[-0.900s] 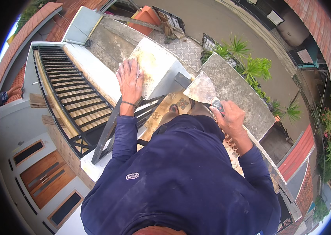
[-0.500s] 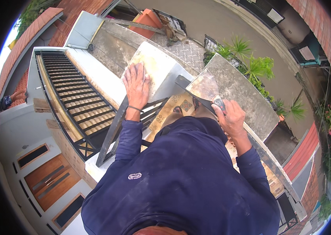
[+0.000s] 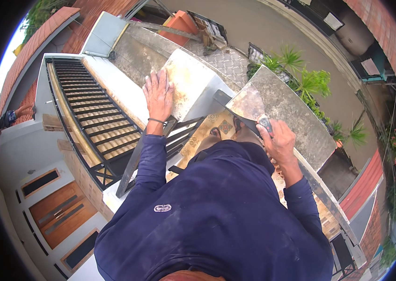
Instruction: The person smooths a white concrete pillar on a balcony railing using a trowel and a sanding block. They repeatedly apply and scrape the surface, then walk inside the house.
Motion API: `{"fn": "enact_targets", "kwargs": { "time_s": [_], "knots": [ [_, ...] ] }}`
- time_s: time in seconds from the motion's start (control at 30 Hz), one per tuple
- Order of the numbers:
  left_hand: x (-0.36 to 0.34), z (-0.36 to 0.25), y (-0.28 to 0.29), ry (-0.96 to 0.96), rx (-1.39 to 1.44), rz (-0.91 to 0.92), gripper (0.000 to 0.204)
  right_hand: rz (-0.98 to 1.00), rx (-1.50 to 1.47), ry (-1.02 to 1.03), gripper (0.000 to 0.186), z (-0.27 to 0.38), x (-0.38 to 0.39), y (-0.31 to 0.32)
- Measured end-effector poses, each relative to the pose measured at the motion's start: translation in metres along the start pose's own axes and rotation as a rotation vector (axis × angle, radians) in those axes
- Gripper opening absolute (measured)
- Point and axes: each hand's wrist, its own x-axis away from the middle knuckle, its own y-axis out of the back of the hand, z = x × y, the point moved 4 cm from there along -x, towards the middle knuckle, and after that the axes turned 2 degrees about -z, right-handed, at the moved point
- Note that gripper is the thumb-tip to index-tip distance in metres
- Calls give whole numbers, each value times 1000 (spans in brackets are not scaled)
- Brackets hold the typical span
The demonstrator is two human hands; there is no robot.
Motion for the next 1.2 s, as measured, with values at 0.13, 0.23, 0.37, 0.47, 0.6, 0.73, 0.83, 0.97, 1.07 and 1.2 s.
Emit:
{"fn": "enact_targets", "kwargs": {
  "time_s": [0.13,0.23,0.37,0.47,0.6,0.73,0.83,0.97,1.07,1.2],
  "knots": [
    [24,-22,1,-20,-19,-11,69,-5,-28,-9,30,0,1,-1],
    [46,-25,2,-48,-47,55,69,-12,-26,-44,30,1,3,-3],
    [14,4,3,-15,14,-33,67,-1,-35,-47,30,0,5,-4],
    [0,8,1,11,9,-47,67,-9,-43,-46,29,-2,4,-4],
    [39,-16,6,-16,36,-33,67,-30,-24,-22,28,0,4,-4],
    [51,-12,9,-49,71,-7,65,-34,-2,-38,29,1,5,-5],
    [16,11,6,5,117,-88,61,-22,5,-23,29,1,5,-4],
    [14,8,2,21,107,-92,63,-17,-23,-33,28,0,3,-4],
    [55,-16,5,-53,134,-68,65,-44,-34,-11,28,2,3,-5],
    [69,-25,4,-70,75,19,66,-71,20,-20,29,2,6,-6]
  ]
}}
